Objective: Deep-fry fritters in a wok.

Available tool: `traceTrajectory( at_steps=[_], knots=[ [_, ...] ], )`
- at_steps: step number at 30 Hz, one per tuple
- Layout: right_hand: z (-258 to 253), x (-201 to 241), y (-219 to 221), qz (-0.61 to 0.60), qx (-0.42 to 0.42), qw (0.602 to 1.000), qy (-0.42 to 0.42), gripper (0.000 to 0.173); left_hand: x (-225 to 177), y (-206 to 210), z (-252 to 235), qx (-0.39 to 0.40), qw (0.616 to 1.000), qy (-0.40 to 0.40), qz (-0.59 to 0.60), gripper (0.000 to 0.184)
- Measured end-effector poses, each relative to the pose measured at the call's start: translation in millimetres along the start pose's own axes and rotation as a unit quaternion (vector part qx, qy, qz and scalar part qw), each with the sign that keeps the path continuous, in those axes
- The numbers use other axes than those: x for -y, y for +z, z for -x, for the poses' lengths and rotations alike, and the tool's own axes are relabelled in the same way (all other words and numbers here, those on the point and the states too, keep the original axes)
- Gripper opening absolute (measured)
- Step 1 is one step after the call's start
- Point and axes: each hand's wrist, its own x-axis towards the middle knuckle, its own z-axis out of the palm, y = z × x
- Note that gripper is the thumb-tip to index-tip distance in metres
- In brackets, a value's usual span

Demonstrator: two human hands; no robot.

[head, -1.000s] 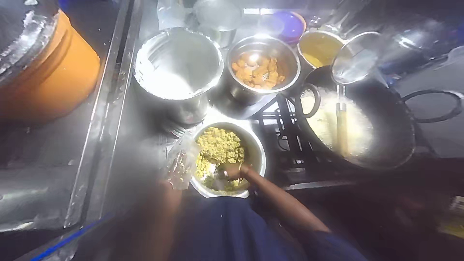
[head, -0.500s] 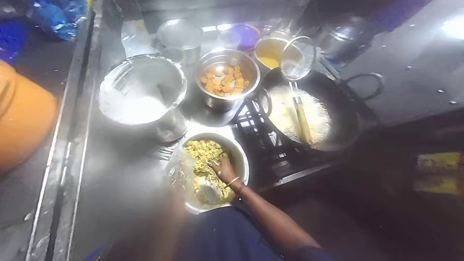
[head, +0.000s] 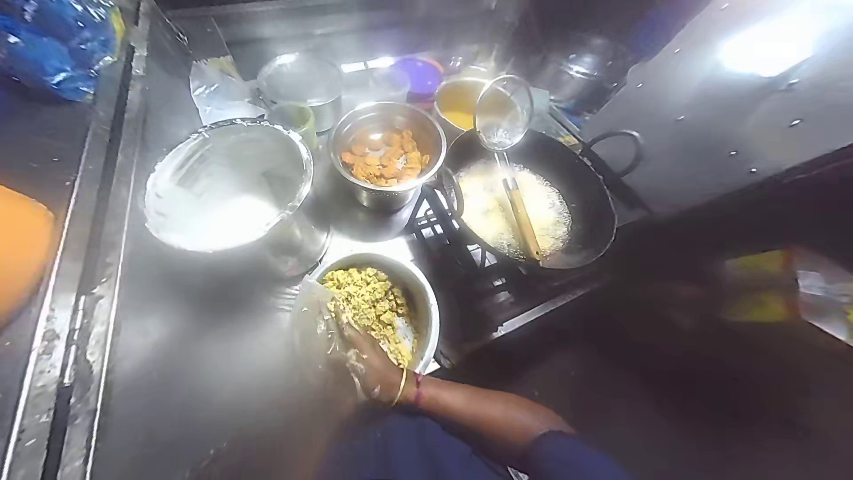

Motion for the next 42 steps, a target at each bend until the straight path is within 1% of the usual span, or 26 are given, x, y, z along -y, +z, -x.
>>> traceTrajectory(
  at_steps=[1, 3, 4, 5, 6, 7, 8, 9, 10, 12, 14, 16, 17, 18, 21, 22, 25, 26, 28, 30, 31, 33, 37, 39, 41, 42],
  knots=[
    [1, 0, -3, 0.016, 0.015, 1.0, -0.01, 0.075, 1, -3, 0, 0.012, 0.998, -0.027, 0.056, 0.019],
    [4, -1, -6, 0.026, 0.019, 0.999, -0.033, 0.074, -13, 3, 4, 0.011, 0.985, -0.11, 0.131, 0.033],
    [6, -2, -7, 0.024, 0.021, 0.999, -0.042, 0.077, -31, 12, 9, -0.01, 0.984, -0.147, 0.098, 0.037],
    [8, -2, -11, 0.021, 0.03, 0.998, -0.046, 0.083, -40, 17, 12, -0.006, 0.988, -0.145, 0.057, 0.031],
    [8, -3, -15, 0.011, 0.035, 0.998, -0.046, 0.088, -40, 15, 15, 0.018, 0.996, -0.089, 0.013, 0.02],
    [8, -1, -20, -0.01, 0.036, 0.999, -0.035, 0.09, -29, 10, 15, 0.035, 0.999, -0.003, -0.025, 0.021],
    [8, 5, -28, -0.032, 0.027, 0.999, -0.011, 0.086, -27, 11, 16, 0.041, 0.997, 0.058, -0.034, 0.034],
    [8, 16, -39, -0.048, 0.003, 0.998, 0.027, 0.078, -25, 15, 16, 0.022, 0.995, 0.101, -0.014, 0.033],
    [7, 27, -54, -0.06, -0.031, 0.995, 0.073, 0.072, -22, 16, 17, -0.003, 0.992, 0.126, 0.02, 0.034],
    [8, 50, -92, -0.053, -0.106, 0.985, 0.125, 0.071, -3, 1, 13, -0.008, 0.984, 0.167, 0.054, 0.034],
    [17, 67, -145, 0.011, -0.155, 0.982, 0.108, 0.066, 21, -25, 4, 0.049, 0.967, 0.229, 0.1, 0.042],
    [29, 89, -204, 0.129, -0.183, 0.969, 0.107, 0.06, -10, -14, 17, -0.044, 0.987, 0.119, 0.098, 0.041],
    [35, 97, -234, 0.195, -0.205, 0.952, 0.115, 0.056, -21, -9, 21, -0.078, 0.988, 0.084, 0.102, 0.042],
    [42, 102, -263, 0.262, -0.228, 0.928, 0.131, 0.051, -20, -12, 22, -0.081, 0.989, 0.074, 0.101, 0.043],
    [49, 111, -344, 0.419, -0.262, 0.841, 0.22, 0.041, 22, -38, 10, -0.073, 0.983, 0.131, 0.107, 0.063],
    [48, 108, -367, 0.455, -0.262, 0.81, 0.26, 0.04, 35, -46, 6, -0.086, 0.981, 0.133, 0.107, 0.069],
    [43, 79, -423, 0.53, -0.228, 0.732, 0.362, 0.035, 19, -41, 9, -0.114, 0.988, 0.073, 0.07, 0.071],
    [40, 68, -435, 0.539, -0.215, 0.717, 0.388, 0.033, 6, -32, 10, -0.129, 0.988, 0.067, 0.057, 0.067],
    [38, 50, -449, 0.55, -0.195, 0.698, 0.415, 0.03, 3, -32, 8, -0.124, 0.984, 0.076, 0.099, 0.069],
    [36, 47, -454, 0.561, -0.194, 0.687, 0.418, 0.027, 4, -38, 5, -0.115, 0.984, 0.086, 0.11, 0.064],
    [37, 57, -447, 0.566, -0.208, 0.685, 0.408, 0.026, 6, -41, 5, -0.117, 0.982, 0.093, 0.113, 0.064],
    [39, 95, -427, 0.583, -0.253, 0.687, 0.352, 0.026, 4, -46, 7, -0.113, 0.981, 0.106, 0.118, 0.073],
    [50, 178, -379, 0.605, -0.315, 0.703, 0.202, 0.036, 7, -58, 8, -0.11, 0.972, 0.153, 0.143, 0.074],
    [51, 198, -336, 0.569, -0.304, 0.753, 0.127, 0.037, 5, -57, 6, -0.127, 0.969, 0.152, 0.149, 0.075],
    [48, 178, -298, 0.504, -0.222, 0.834, 0.041, 0.036, 6, -59, 8, -0.157, 0.966, 0.151, 0.142, 0.075],
    [41, 159, -278, 0.455, -0.165, 0.875, 0.017, 0.035, 8, -61, 9, -0.167, 0.964, 0.154, 0.14, 0.08]
  ],
)
